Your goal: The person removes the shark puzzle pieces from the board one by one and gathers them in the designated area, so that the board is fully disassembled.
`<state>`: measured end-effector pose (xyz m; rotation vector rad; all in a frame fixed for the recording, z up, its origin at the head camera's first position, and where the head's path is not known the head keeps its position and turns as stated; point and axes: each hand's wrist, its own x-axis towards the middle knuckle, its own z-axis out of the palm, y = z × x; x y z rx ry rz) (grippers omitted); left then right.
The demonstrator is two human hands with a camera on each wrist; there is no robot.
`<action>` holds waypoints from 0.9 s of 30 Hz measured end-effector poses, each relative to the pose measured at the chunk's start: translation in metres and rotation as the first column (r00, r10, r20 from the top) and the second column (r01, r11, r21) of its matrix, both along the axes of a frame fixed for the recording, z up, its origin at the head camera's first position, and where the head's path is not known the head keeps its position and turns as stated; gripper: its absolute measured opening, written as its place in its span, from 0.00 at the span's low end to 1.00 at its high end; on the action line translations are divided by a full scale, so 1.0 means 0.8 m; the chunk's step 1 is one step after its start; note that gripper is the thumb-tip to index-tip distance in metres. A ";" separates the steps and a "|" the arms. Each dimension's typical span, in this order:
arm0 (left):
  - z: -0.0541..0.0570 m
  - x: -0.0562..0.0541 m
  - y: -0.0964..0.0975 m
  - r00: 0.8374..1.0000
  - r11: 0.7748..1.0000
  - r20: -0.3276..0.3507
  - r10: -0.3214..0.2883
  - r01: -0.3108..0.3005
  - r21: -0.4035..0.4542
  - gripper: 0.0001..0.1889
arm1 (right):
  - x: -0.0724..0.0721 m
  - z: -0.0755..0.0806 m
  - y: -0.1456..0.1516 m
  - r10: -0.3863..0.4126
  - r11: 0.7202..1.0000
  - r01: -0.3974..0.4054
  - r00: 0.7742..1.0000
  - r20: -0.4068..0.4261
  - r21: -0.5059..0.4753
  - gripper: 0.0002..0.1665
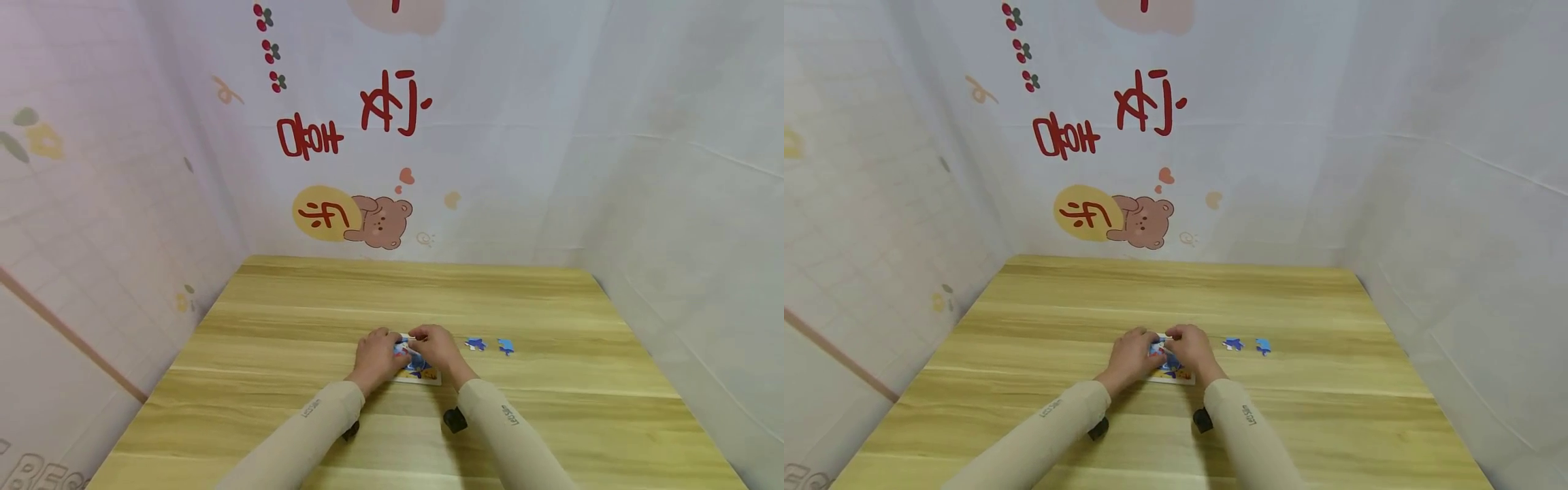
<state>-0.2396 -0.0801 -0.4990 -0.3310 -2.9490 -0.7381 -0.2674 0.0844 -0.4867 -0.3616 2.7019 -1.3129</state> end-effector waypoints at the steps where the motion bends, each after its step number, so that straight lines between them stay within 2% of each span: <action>1: -0.001 0.000 -0.002 1.000 1.000 -0.010 -0.017 0.018 0.015 0.24 | 0.001 -0.003 -0.001 -0.012 1.000 0.012 1.000 0.005 0.000 0.13; 5: 0.001 0.004 -0.013 0.998 0.994 -0.022 -0.059 0.061 0.088 0.23 | 0.001 -0.009 0.000 -0.039 0.999 0.039 0.999 0.006 0.014 0.12; 9: 0.005 0.011 -0.023 0.997 0.991 -0.015 -0.076 0.078 0.110 0.21 | 0.001 -0.008 0.000 -0.024 0.999 0.025 1.000 -0.018 0.043 0.11; 15: 0.001 0.016 -0.026 0.992 0.990 -0.041 -0.121 0.124 0.069 0.19 | -0.001 -0.008 -0.003 -0.020 0.996 0.020 1.000 -0.002 0.086 0.11; 22: -0.008 0.014 -0.027 0.989 0.990 -0.062 -0.137 0.139 0.037 0.17 | -0.007 -0.017 -0.007 0.011 0.991 -0.011 1.000 0.000 0.137 0.14; 27: -0.010 0.013 -0.029 0.985 0.988 -0.077 -0.155 0.157 0.016 0.17 | -0.004 -0.013 -0.008 0.022 0.996 -0.027 0.999 0.046 0.089 0.15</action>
